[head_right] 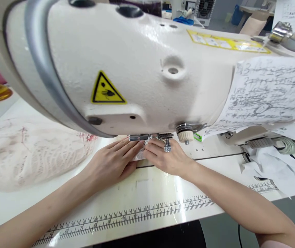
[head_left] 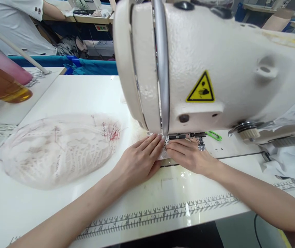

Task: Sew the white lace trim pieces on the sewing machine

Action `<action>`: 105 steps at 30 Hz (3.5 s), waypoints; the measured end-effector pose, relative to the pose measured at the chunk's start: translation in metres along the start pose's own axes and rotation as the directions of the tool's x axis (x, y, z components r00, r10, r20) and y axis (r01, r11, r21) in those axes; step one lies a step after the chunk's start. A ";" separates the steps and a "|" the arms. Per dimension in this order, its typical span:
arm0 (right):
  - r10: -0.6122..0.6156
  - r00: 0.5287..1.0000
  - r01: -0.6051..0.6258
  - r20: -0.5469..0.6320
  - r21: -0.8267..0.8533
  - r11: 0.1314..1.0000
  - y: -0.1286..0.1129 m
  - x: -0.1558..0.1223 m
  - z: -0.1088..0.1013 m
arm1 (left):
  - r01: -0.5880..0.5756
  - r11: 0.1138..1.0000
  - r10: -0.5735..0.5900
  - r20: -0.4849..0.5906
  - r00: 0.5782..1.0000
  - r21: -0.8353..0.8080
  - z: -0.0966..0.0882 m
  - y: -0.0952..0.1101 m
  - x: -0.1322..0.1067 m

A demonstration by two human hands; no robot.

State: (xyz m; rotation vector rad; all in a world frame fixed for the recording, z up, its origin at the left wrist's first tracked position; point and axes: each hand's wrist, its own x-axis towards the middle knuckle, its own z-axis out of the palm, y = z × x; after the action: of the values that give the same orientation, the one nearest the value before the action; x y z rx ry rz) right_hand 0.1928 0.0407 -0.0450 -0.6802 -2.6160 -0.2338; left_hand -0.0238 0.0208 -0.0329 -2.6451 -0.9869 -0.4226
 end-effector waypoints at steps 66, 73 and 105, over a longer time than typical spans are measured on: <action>0.070 0.996 -0.050 -0.058 0.298 0.953 -0.005 0.003 -0.005 | 0.090 0.980 -0.104 -0.072 0.992 -0.176 -0.011 0.002 0.001; -0.003 0.994 0.023 -0.112 0.178 0.984 -0.009 0.005 -0.008 | 0.027 0.993 -0.046 -0.165 0.985 -0.113 -0.011 0.005 0.002; -0.175 0.947 0.212 -0.271 0.116 0.970 -0.013 0.011 -0.005 | -0.153 0.979 0.165 0.080 0.983 -0.132 -0.007 -0.022 -0.002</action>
State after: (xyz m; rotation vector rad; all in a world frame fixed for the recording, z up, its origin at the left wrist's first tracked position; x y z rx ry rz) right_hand 0.1794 0.0330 -0.0362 -0.3176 -2.4170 -0.1765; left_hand -0.0410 0.0338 -0.0239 -2.8531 -0.7892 -0.3404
